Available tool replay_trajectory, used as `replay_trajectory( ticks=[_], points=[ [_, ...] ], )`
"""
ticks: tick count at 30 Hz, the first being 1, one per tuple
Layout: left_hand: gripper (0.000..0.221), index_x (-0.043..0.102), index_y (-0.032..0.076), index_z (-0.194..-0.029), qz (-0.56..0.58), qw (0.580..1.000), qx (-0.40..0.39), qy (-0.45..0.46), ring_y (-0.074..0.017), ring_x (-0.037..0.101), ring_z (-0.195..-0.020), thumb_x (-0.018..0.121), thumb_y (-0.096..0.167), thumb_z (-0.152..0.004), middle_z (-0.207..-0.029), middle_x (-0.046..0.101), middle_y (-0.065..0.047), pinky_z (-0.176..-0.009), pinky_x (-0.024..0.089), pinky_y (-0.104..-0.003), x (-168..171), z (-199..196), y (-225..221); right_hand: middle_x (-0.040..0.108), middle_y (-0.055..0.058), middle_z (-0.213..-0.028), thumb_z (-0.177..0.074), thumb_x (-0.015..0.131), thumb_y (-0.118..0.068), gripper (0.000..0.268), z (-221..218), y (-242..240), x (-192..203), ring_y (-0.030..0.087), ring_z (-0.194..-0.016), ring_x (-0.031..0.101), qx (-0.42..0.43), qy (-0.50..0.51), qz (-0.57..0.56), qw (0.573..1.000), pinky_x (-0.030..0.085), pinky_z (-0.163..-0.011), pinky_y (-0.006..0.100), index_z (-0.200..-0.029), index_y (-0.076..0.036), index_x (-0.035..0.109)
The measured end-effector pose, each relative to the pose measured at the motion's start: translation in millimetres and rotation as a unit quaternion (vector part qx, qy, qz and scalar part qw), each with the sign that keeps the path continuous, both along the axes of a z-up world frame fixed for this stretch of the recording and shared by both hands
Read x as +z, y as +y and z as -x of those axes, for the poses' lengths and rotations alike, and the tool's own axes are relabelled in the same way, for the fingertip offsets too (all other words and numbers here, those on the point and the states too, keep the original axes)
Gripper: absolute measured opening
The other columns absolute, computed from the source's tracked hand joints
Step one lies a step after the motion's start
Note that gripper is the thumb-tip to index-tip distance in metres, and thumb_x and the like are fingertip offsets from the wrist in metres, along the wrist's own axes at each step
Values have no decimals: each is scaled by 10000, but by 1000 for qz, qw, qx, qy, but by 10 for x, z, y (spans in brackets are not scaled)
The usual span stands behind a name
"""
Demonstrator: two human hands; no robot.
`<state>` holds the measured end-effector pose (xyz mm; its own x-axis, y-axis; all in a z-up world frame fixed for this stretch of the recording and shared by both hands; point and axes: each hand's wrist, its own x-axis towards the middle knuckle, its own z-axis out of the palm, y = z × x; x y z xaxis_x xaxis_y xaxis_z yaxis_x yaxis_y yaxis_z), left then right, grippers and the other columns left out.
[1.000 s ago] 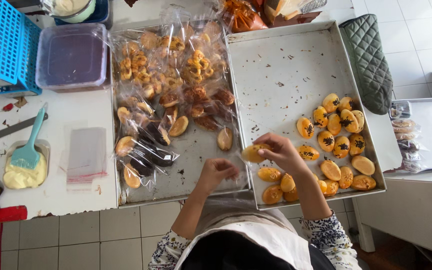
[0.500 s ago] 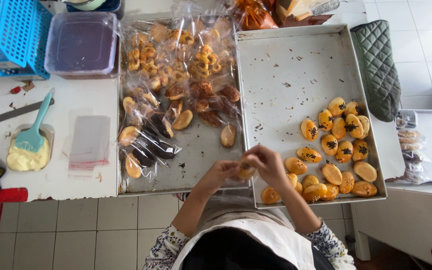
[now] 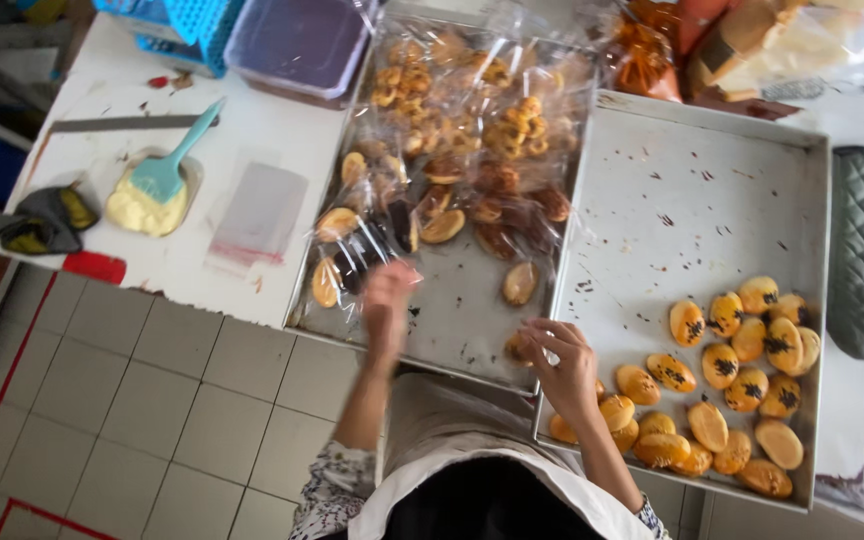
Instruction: The person places individual pastries from metal trays into small plastic bags by hand.
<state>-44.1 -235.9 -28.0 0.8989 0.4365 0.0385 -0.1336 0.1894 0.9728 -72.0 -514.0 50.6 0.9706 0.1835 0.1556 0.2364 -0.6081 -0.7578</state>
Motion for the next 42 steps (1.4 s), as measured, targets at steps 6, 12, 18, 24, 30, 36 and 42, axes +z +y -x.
replay_trajectory(
  ticks=[6, 12, 18, 24, 30, 36, 42],
  points=[
    [174, 727, 39, -1177, -522, 808, 272, 31, -270, 677, -1098, 720, 51, -1003, -1164, 749, -97, -984, 521, -381, -431, -247, 2494, 776, 38, -1116, -955, 702, -148, 138, -167, -174, -327, 167, -959, 719, -67, 9, 37, 997, 607, -826, 305, -1031, -117, 814],
    [199, 806, 57, -1035, -581, 783, 215, 63, -319, 671, -1120, 791, 19, -840, -1193, 750, -110, -976, 522, -405, -928, -558, 3154, 766, 32, -1184, -997, 650, -187, 187, -382, -953, -750, 191, -834, 698, -236, 192, -174, 937, 429, -552, 345, -1132, -146, 773],
    [84, 797, 5, -1052, -575, 782, 242, -6, -322, 680, -1080, 752, 17, -982, -1180, 768, -102, -970, 526, -431, -756, -583, 3100, 505, 259, -1489, -1002, 687, -378, 554, -527, -2227, -1328, 449, -1369, 407, -359, -31, 235, 903, 372, -1056, 617, -1428, -31, 613],
    [240, 660, -7, -1090, -415, 847, 330, -31, -155, 697, -820, 558, 204, -1143, -931, 725, -49, -732, 561, -285, -468, -714, 2921, 428, 227, -1622, -1076, 633, -467, 517, -646, -2325, -1577, 435, -1530, 283, -349, -22, 355, 867, 171, -1181, 715, -1510, -196, 560],
    [1151, 698, 134, -1238, 47, 994, 58, 75, -61, 367, -504, 4, 915, -756, -775, 597, 39, -414, 262, -203, -231, -731, 2069, 504, 246, -1413, -905, 737, -343, 673, -566, -1938, -1603, 468, -1343, 480, -337, -11, 406, 850, 316, -1183, 626, -1530, -178, 550],
    [518, 550, 111, -1230, 5, 958, -286, 33, -70, 512, -664, 535, 578, -1005, -844, 543, 18, -482, 459, -214, -37, -283, 132, 499, 185, -1274, -852, 798, -104, 542, -495, -1572, -1413, 300, -986, 674, -317, 81, 134, 936, 627, -848, 390, -1375, -141, 659],
    [232, 713, -22, -1158, -14, 948, -305, -87, -204, 704, -967, 673, 194, -1082, -1143, 745, -174, -881, 610, -343, 86, -75, -648, 549, 103, -1212, -811, 813, -27, 525, -354, -1083, -933, 195, -991, 694, -207, 148, -190, 948, 627, -870, 298, -1315, -58, 670]
  ],
)
